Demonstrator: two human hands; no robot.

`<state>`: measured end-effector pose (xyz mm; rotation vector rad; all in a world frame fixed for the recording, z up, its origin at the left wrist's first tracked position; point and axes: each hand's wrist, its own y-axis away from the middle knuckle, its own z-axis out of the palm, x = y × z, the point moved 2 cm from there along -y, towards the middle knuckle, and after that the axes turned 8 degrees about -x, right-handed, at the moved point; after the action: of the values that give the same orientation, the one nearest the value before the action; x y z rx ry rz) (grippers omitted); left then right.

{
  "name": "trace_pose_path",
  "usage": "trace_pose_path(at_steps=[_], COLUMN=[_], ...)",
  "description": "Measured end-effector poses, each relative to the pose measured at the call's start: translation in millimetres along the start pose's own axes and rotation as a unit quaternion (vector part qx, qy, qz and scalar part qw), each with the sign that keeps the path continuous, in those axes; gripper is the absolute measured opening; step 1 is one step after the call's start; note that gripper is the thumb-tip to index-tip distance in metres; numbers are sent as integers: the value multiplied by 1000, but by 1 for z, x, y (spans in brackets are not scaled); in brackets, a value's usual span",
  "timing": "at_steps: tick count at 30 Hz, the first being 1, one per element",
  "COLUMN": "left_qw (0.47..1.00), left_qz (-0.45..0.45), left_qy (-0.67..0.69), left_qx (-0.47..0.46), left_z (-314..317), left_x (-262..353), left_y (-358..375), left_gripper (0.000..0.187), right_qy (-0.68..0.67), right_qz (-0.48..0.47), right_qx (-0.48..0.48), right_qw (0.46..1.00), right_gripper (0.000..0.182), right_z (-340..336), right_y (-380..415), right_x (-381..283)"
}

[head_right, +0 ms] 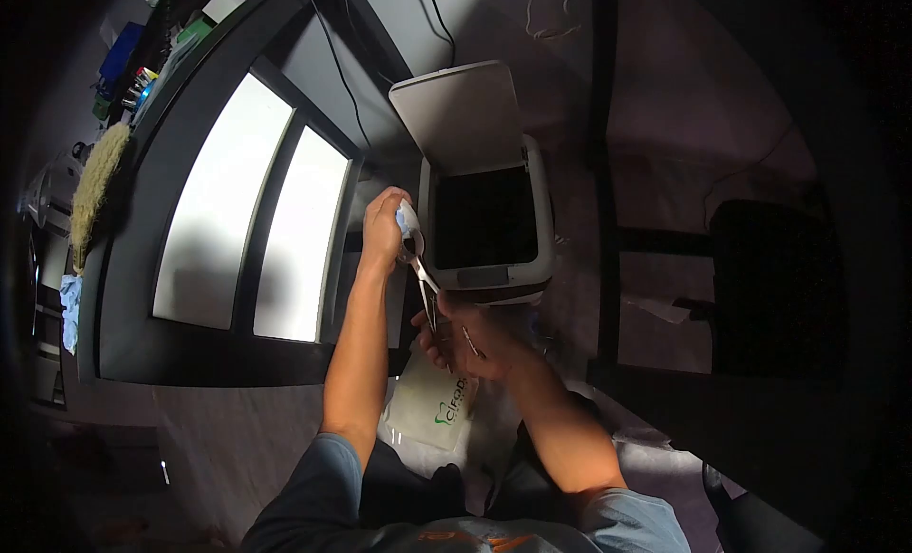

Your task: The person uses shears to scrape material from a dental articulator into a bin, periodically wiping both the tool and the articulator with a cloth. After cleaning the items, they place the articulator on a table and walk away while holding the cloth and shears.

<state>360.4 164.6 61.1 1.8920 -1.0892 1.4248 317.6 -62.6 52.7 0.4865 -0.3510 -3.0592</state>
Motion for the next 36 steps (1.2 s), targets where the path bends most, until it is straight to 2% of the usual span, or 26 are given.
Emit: trace_pose_path(at_steps=[4,7,10,13,16,19,22,25,28,31,34,36], left_qw=[997,998,996,997,989,996,998,997,995,988,981,983], left_qz=[24,28,44,59,100,56,17,-58,-70,-93,-106,-108], left_qy=[-71,-63,-70,-42,-106,2,-11,40,58,116,162,149], left_qx=[18,7,-15,-28,-24,-67,-60,-41,-45,-50,-27,-11], left_z=[4,6,5,4,6,4,7,8,9,8,4,3], left_x=[0,0,7,12,15,4,5,7,8,-1,2,11], left_y=[6,6,4,2,4,-2,-1,1,4,1,3,11], left_gripper=[28,28,29,29,29,28,28,26,26,27,27,27], right_qy=[73,112,190,178,197,174,146,75,76,124,211,310], right_qz=[25,-12,-36,-83,-76,-65,-43,-7,14,49,18,-113], right_qx=[71,75,138,123,166,143,121,65,26,66,74,100], right_qw=[994,991,971,973,963,972,981,995,997,989,974,939], right_gripper=[58,61,63,60,59,58,59,59,53,43,26,14], right_z=[-5,-15,-3,-3,-6,-6,-6,-14,-10,-10,-9,-9], right_y=[4,-4,-8,-18,-21,-20,-16,-15,-5,-2,11,9], right_x=[-3,6,11,22,27,25,18,11,2,1,-7,-12])
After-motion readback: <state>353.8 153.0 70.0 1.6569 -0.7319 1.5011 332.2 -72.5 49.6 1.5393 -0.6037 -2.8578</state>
